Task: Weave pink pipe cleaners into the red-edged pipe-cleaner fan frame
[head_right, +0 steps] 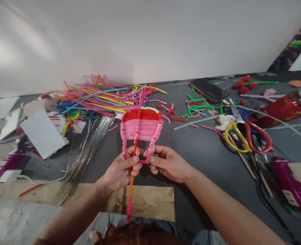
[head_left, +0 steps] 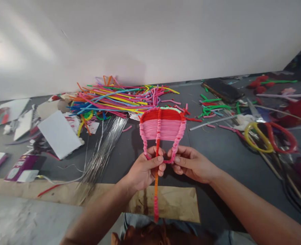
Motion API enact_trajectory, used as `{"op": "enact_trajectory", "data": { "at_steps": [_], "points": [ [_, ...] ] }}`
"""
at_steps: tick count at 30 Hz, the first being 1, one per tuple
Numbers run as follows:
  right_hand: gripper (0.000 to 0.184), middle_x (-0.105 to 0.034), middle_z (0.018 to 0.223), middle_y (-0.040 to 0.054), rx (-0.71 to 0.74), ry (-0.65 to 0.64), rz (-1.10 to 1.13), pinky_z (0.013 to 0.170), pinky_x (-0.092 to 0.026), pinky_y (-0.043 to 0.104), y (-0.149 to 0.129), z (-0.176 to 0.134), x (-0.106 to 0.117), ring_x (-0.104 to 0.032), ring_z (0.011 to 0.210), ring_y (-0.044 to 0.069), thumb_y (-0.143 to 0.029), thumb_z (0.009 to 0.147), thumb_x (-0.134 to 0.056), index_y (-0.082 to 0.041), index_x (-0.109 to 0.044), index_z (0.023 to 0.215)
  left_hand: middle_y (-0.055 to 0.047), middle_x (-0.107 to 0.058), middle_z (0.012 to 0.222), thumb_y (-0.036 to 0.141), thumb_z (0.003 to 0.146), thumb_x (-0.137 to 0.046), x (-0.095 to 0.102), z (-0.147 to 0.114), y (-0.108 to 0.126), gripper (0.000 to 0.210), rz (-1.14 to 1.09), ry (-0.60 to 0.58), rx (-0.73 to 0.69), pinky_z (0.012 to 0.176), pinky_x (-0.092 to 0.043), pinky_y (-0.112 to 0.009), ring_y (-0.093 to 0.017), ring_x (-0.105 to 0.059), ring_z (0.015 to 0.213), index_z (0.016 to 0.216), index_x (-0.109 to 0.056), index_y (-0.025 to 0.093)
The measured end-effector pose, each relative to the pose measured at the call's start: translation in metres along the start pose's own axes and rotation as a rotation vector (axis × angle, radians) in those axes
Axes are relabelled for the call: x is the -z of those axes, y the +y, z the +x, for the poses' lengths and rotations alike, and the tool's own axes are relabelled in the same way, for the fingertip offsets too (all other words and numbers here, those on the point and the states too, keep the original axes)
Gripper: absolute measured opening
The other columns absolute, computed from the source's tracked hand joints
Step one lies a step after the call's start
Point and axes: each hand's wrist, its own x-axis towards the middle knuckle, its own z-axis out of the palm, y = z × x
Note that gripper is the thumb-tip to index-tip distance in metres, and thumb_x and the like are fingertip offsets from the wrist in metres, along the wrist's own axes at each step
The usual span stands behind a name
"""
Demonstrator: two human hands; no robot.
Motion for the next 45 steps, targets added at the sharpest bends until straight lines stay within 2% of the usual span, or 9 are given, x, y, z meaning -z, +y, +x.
{"op": "enact_trajectory", "data": {
  "at_steps": [6,9,12,14,19,28,35,42,45],
  "points": [
    [0.018,-0.057,0.064,-0.0026,0.001,-0.010,-0.074,0.051,-0.042,0.020,0.002,0.000,0.003,-0.052,0.053,0.006,-0.023,0.068,-0.076,-0.016,-0.066,0.081,0.003,-0.052,0.065,0.014,0.072,-0.069,0.000,0.000,-0.002,0.015,-0.045,-0.011,0.042,0.045,-0.042,-0.010,-0.003,-0.052,0.050,0.081,-0.057,0.015],
    [0.015,-0.059,0.064,-0.0014,0.002,-0.021,-0.192,0.054,-0.043,0.021,0.003,-0.001,0.008,-0.054,0.055,0.007,-0.023,0.071,-0.073,-0.015,-0.068,0.082,0.003,-0.049,0.064,0.013,0.073,-0.068,-0.001,-0.002,-0.001,0.014,-0.085,-0.045,0.080,0.043,-0.040,-0.009,-0.002,-0.051,0.049,0.079,-0.056,0.015],
    [0.013,-0.060,0.067,-0.0002,-0.006,-0.065,-0.284,0.056,-0.044,0.023,0.001,-0.004,0.011,-0.055,0.057,0.008,-0.024,0.075,-0.070,-0.015,-0.069,0.084,0.003,-0.050,0.072,0.013,0.071,-0.069,0.000,-0.003,0.000,0.016,-0.106,-0.096,0.111,0.039,-0.038,-0.008,0.000,-0.049,0.047,0.079,-0.055,0.015],
    [0.013,-0.061,0.067,0.0003,0.002,-0.083,-0.319,0.056,-0.044,0.024,-0.001,-0.005,0.009,-0.055,0.057,0.009,-0.025,0.076,-0.068,-0.015,-0.068,0.084,0.002,-0.050,0.075,0.013,0.070,-0.069,0.001,-0.003,0.000,0.017,-0.106,-0.121,0.114,0.037,-0.037,-0.008,0.000,-0.049,0.047,0.079,-0.054,0.015],
    [0.016,-0.059,0.063,-0.0006,0.025,-0.049,-0.359,0.055,-0.043,0.023,-0.006,-0.008,-0.001,-0.055,0.054,0.009,-0.031,0.078,-0.067,-0.015,-0.064,0.079,0.003,-0.048,0.068,0.015,0.071,-0.069,0.001,-0.001,-0.001,0.017,-0.092,-0.117,0.110,0.038,-0.040,-0.008,-0.002,-0.050,0.046,0.079,-0.054,0.015],
    [0.022,-0.056,0.058,-0.0026,0.018,0.128,-0.592,0.054,-0.044,0.024,-0.011,-0.005,-0.007,-0.053,0.051,0.009,-0.037,0.075,-0.064,-0.017,-0.055,0.073,0.001,-0.059,0.070,0.018,0.077,-0.065,0.008,-0.001,-0.002,0.011,0.072,-0.104,0.009,0.044,-0.046,-0.011,-0.005,-0.058,0.050,0.083,-0.056,0.015],
    [0.016,-0.055,0.054,-0.0039,-0.042,0.239,-0.636,0.050,-0.041,0.021,-0.017,-0.005,-0.003,-0.050,0.048,0.008,-0.032,0.076,-0.058,-0.018,-0.053,0.069,-0.007,-0.067,0.093,0.018,0.073,-0.069,0.001,-0.002,0.002,0.017,0.218,0.012,-0.139,0.050,-0.052,-0.018,-0.010,-0.065,0.057,0.080,-0.054,0.014],
    [0.014,-0.053,0.056,-0.0035,0.002,0.290,-0.705,0.050,-0.042,0.022,-0.014,-0.006,-0.002,-0.050,0.049,0.009,-0.030,0.075,-0.058,-0.018,-0.053,0.069,-0.010,-0.066,0.102,0.022,0.077,-0.065,0.006,0.000,-0.004,0.016,0.374,0.064,-0.215,0.055,-0.054,-0.021,-0.012,-0.066,0.062,0.082,-0.053,0.014],
    [0.020,-0.055,0.058,-0.0015,0.025,0.228,-0.715,0.053,-0.043,0.023,-0.016,-0.007,-0.003,-0.051,0.052,0.010,-0.036,0.078,-0.058,-0.017,-0.056,0.073,-0.009,-0.067,0.099,0.023,0.078,-0.064,0.007,0.001,-0.005,0.015,0.389,0.075,-0.219,0.057,-0.055,-0.022,-0.012,-0.067,0.063,0.083,-0.052,0.014]
  ]
}}
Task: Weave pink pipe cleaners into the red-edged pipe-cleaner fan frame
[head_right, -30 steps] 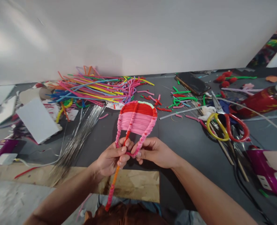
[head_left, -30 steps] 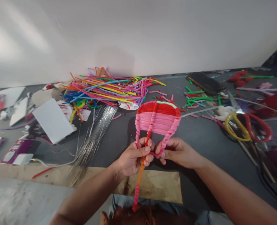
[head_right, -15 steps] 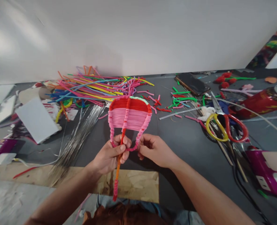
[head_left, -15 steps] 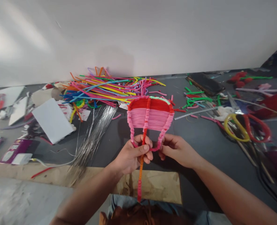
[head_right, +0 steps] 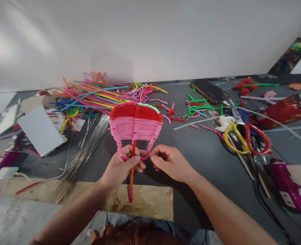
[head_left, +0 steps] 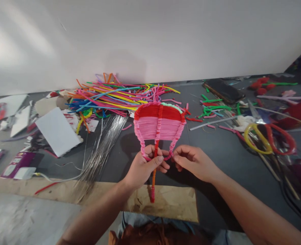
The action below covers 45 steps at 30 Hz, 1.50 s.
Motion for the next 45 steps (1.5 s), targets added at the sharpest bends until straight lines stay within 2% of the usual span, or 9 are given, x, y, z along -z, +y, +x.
{"op": "enact_trajectory", "data": {
  "at_steps": [4,13,20,25,31,34,37,40,45],
  "points": [
    [0.021,-0.059,0.064,0.0005,0.053,-0.043,-0.009,0.057,-0.044,0.025,0.001,-0.001,0.002,-0.054,0.058,0.011,-0.038,0.080,-0.058,-0.017,-0.058,0.081,-0.008,-0.068,0.095,0.022,0.077,-0.065,-0.001,0.000,0.002,0.016,-0.010,0.020,0.010,0.058,-0.055,-0.022,-0.011,-0.066,0.062,0.083,-0.052,0.014],
    [0.021,-0.056,0.056,-0.0026,0.090,0.054,-0.146,0.052,-0.040,0.024,0.012,0.004,0.000,-0.051,0.052,0.011,-0.039,0.078,-0.061,-0.020,-0.056,0.071,-0.007,-0.069,0.091,0.023,0.076,-0.066,-0.004,-0.001,0.001,0.018,-0.020,-0.013,0.037,0.055,-0.055,-0.021,-0.011,-0.066,0.061,0.082,-0.052,0.014],
    [0.026,-0.053,0.064,-0.0036,0.054,-0.001,0.173,0.052,-0.043,0.024,0.011,0.008,-0.006,-0.052,0.052,0.009,-0.039,0.073,-0.069,-0.017,-0.056,0.078,-0.002,-0.066,0.066,0.024,0.077,-0.066,-0.009,-0.002,0.000,0.018,0.026,-0.011,0.042,0.057,-0.055,-0.022,-0.012,-0.066,0.059,0.083,-0.052,0.014],
    [0.022,-0.056,0.061,-0.0029,0.043,0.088,0.255,0.054,-0.042,0.026,0.011,0.009,-0.012,-0.051,0.052,0.009,-0.035,0.071,-0.070,-0.017,-0.058,0.073,0.000,-0.064,0.065,0.022,0.077,-0.065,-0.017,-0.004,0.003,0.017,0.062,0.001,0.012,0.058,-0.055,-0.022,-0.012,-0.065,0.059,0.082,-0.051,0.015],
    [0.012,-0.054,0.059,-0.0040,0.008,0.111,0.465,0.045,-0.034,0.022,0.017,0.012,-0.019,-0.044,0.044,0.006,-0.023,0.069,-0.068,-0.017,-0.059,0.072,0.000,-0.065,0.064,0.023,0.077,-0.065,-0.021,-0.003,0.002,0.018,0.044,-0.040,0.024,0.057,-0.055,-0.021,-0.010,-0.063,0.055,0.083,-0.049,0.015],
    [0.012,-0.053,0.057,-0.0046,-0.062,0.047,0.581,0.045,-0.033,0.020,0.018,0.012,-0.017,-0.043,0.044,0.005,-0.020,0.068,-0.069,-0.016,-0.059,0.069,0.000,-0.065,0.062,0.023,0.076,-0.066,-0.018,-0.002,0.000,0.020,-0.035,-0.036,0.064,0.055,-0.054,-0.019,-0.010,-0.064,0.055,0.084,-0.050,0.015],
    [0.014,-0.054,0.058,-0.0043,-0.108,-0.048,0.641,0.048,-0.037,0.021,0.014,0.009,-0.012,-0.049,0.048,0.006,-0.023,0.067,-0.072,-0.015,-0.061,0.071,0.001,-0.064,0.058,0.022,0.071,-0.071,-0.012,0.001,0.002,0.024,-0.180,-0.027,0.152,0.049,-0.050,-0.014,-0.009,-0.062,0.051,0.083,-0.051,0.014],
    [0.016,-0.057,0.064,-0.0021,-0.111,-0.123,0.636,0.053,-0.041,0.022,0.010,0.007,-0.009,-0.054,0.054,0.008,-0.024,0.067,-0.074,-0.014,-0.063,0.073,0.001,-0.063,0.056,0.021,0.072,-0.071,-0.006,0.003,0.006,0.023,-0.286,-0.086,0.239,0.042,-0.044,-0.010,-0.006,-0.058,0.043,0.084,-0.053,0.014],
    [0.011,-0.052,0.056,-0.0052,-0.069,-0.051,0.684,0.045,-0.035,0.020,0.011,0.007,-0.016,-0.046,0.045,0.006,-0.021,0.069,-0.070,-0.017,-0.060,0.071,-0.001,-0.065,0.056,0.019,0.074,-0.068,-0.008,0.002,0.006,0.019,-0.290,-0.122,0.207,0.043,-0.045,-0.010,-0.007,-0.059,0.043,0.084,-0.053,0.014]
  ]
}}
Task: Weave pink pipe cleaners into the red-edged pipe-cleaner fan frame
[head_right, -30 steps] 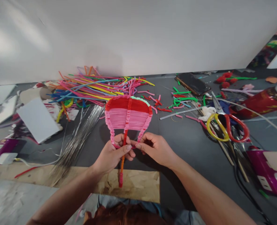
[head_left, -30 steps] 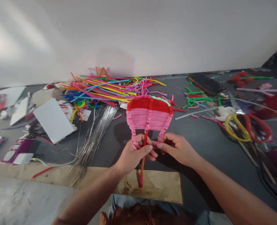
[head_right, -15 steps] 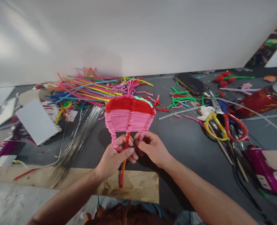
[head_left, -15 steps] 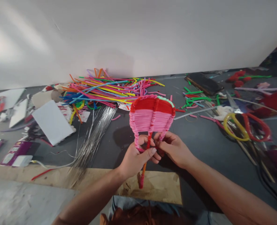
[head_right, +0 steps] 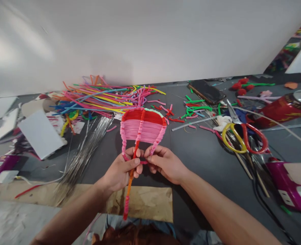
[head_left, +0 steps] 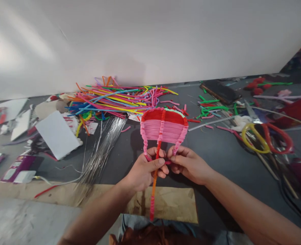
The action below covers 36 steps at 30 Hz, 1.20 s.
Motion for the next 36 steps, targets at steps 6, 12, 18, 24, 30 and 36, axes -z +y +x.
{"op": "enact_trajectory", "data": {
  "at_steps": [6,12,18,24,30,36],
  "points": [
    [0.007,-0.049,0.052,-0.0051,-0.022,-0.004,0.032,0.043,-0.032,0.019,0.003,0.001,0.001,-0.044,0.043,0.006,-0.012,0.064,-0.064,-0.016,-0.058,0.062,-0.002,-0.066,0.058,0.018,0.076,-0.067,-0.002,0.000,-0.007,0.017,0.032,-0.035,-0.040,0.046,-0.048,-0.012,-0.009,-0.062,0.049,0.084,-0.052,0.014],
    [0.006,-0.055,0.059,-0.0024,-0.056,-0.111,0.019,0.047,-0.040,0.021,-0.001,0.000,0.009,-0.052,0.046,0.007,-0.018,0.070,-0.068,-0.015,-0.063,0.071,0.001,-0.062,0.056,0.018,0.078,-0.064,0.006,-0.001,0.002,0.013,-0.054,-0.026,0.064,0.040,-0.042,-0.007,-0.004,-0.056,0.040,0.083,-0.053,0.015],
    [0.017,-0.059,0.066,-0.0025,-0.015,-0.097,-0.010,0.046,-0.042,0.020,-0.001,-0.001,0.004,-0.053,0.048,0.006,-0.023,0.067,-0.076,-0.016,-0.064,0.077,0.002,-0.060,0.064,0.018,0.078,-0.064,0.007,-0.002,-0.001,0.013,-0.035,-0.058,-0.033,0.041,-0.044,-0.009,-0.005,-0.059,0.045,0.085,-0.053,0.015],
    [0.021,-0.054,0.058,-0.0050,0.075,-0.002,-0.109,0.046,-0.042,0.020,0.005,0.003,0.001,-0.050,0.046,0.006,-0.029,0.068,-0.074,-0.017,-0.057,0.069,0.001,-0.061,0.070,0.017,0.078,-0.064,-0.003,-0.004,-0.008,0.015,0.107,-0.098,-0.181,0.050,-0.052,-0.017,-0.010,-0.065,0.058,0.085,-0.051,0.016],
    [0.017,-0.055,0.057,-0.0063,0.109,0.123,-0.162,0.043,-0.040,0.019,0.011,0.003,-0.002,-0.046,0.041,0.006,-0.023,0.068,-0.069,-0.019,-0.053,0.074,0.000,-0.062,0.070,0.024,0.078,-0.064,-0.011,-0.008,-0.014,0.020,0.368,-0.059,-0.182,0.058,-0.055,-0.023,-0.012,-0.065,0.063,0.090,-0.049,0.016],
    [0.012,-0.052,0.051,-0.0052,-0.021,0.078,0.009,0.042,-0.036,0.017,0.005,0.002,0.000,-0.047,0.042,0.005,-0.017,0.065,-0.069,-0.015,-0.057,0.065,0.003,-0.058,0.061,0.027,0.078,-0.064,-0.009,-0.005,-0.007,0.020,0.372,0.050,-0.185,0.051,-0.051,-0.019,-0.007,-0.058,0.051,0.091,-0.052,0.015]
  ]
}}
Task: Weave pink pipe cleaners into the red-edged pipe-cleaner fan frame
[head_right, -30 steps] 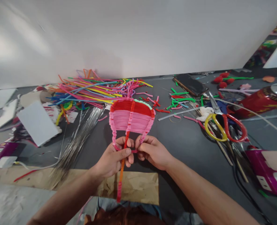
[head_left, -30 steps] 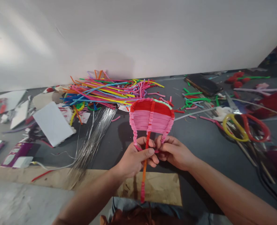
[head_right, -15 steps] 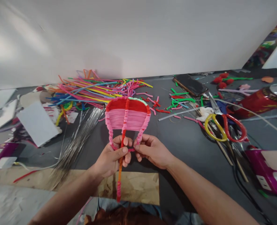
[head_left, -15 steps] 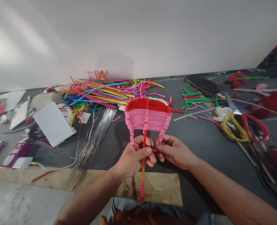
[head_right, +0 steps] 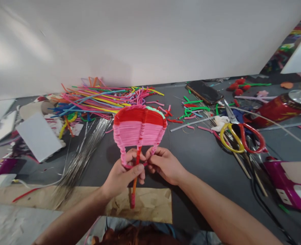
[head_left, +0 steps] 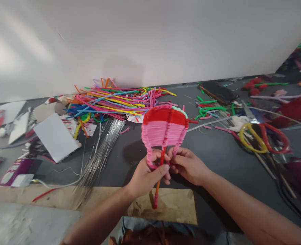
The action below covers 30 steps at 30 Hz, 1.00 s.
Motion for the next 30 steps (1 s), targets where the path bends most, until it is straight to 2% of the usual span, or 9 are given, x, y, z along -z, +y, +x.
{"op": "enact_trajectory", "data": {
  "at_steps": [3,6,9,12,15,19,22,30],
  "points": [
    [0.012,-0.056,0.055,-0.0035,-0.058,-0.098,0.088,0.046,-0.039,0.018,-0.005,-0.002,0.002,-0.052,0.047,0.006,-0.018,0.066,-0.072,-0.015,-0.061,0.070,0.003,-0.056,0.053,0.027,0.079,-0.063,0.009,0.005,0.003,0.018,-0.199,-0.027,0.082,0.045,-0.045,-0.014,-0.006,-0.054,0.044,0.089,-0.053,0.015],
    [0.017,-0.060,0.064,-0.0019,-0.044,-0.195,0.072,0.051,-0.044,0.021,-0.008,-0.005,0.003,-0.055,0.052,0.007,-0.021,0.067,-0.075,-0.015,-0.065,0.079,0.003,-0.056,0.057,0.023,0.079,-0.063,0.017,0.008,0.004,0.015,-0.329,-0.070,0.149,0.041,-0.041,-0.011,-0.004,-0.052,0.042,0.089,-0.055,0.015],
    [0.020,-0.062,0.068,-0.0019,-0.008,-0.137,0.019,0.050,-0.045,0.020,-0.007,-0.004,0.003,-0.055,0.052,0.006,-0.024,0.066,-0.076,-0.016,-0.064,0.081,0.002,-0.058,0.063,0.020,0.079,-0.062,0.017,0.007,0.002,0.012,-0.359,-0.074,0.122,0.042,-0.042,-0.011,-0.005,-0.055,0.046,0.089,-0.056,0.016],
    [0.020,-0.059,0.061,-0.0041,0.000,-0.048,-0.012,0.047,-0.043,0.017,-0.007,-0.001,0.003,-0.053,0.049,0.005,-0.026,0.066,-0.077,-0.016,-0.062,0.076,0.001,-0.059,0.067,0.018,0.080,-0.061,0.012,0.005,-0.002,0.008,-0.319,-0.065,0.027,0.049,-0.048,-0.015,-0.008,-0.060,0.055,0.087,-0.056,0.017],
    [0.022,-0.058,0.055,-0.0047,0.023,-0.019,-0.048,0.046,-0.040,0.017,-0.006,0.000,0.003,-0.051,0.046,0.004,-0.029,0.068,-0.076,-0.015,-0.058,0.071,0.000,-0.062,0.073,0.019,0.080,-0.061,0.007,0.004,-0.004,0.009,-0.214,-0.039,-0.044,0.060,-0.053,-0.022,-0.011,-0.063,0.066,0.088,-0.057,0.017],
    [0.026,-0.057,0.052,-0.0054,0.104,0.041,-0.130,0.045,-0.040,0.017,-0.005,0.001,0.001,-0.049,0.044,0.005,-0.034,0.069,-0.074,-0.016,-0.055,0.069,-0.002,-0.064,0.083,0.021,0.077,-0.065,0.005,0.003,-0.003,0.014,0.055,0.098,-0.122,0.072,-0.050,-0.024,-0.012,-0.061,0.076,0.090,-0.062,0.016],
    [0.028,-0.054,0.048,-0.0067,0.133,0.087,-0.183,0.045,-0.040,0.018,-0.004,0.000,-0.001,-0.047,0.042,0.005,-0.037,0.069,-0.073,-0.017,-0.053,0.069,-0.002,-0.065,0.085,0.022,0.075,-0.066,0.008,0.003,-0.003,0.015,0.192,0.192,-0.150,0.073,-0.047,-0.021,-0.011,-0.059,0.076,0.089,-0.064,0.016],
    [0.031,-0.056,0.051,-0.0050,0.177,0.127,-0.334,0.047,-0.045,0.021,-0.006,-0.002,-0.002,-0.052,0.045,0.007,-0.041,0.068,-0.072,-0.018,-0.052,0.068,-0.003,-0.070,0.085,0.022,0.075,-0.066,0.008,0.005,-0.006,0.014,0.155,0.230,-0.130,0.070,-0.047,-0.021,-0.011,-0.061,0.074,0.088,-0.066,0.016]
  ]
}}
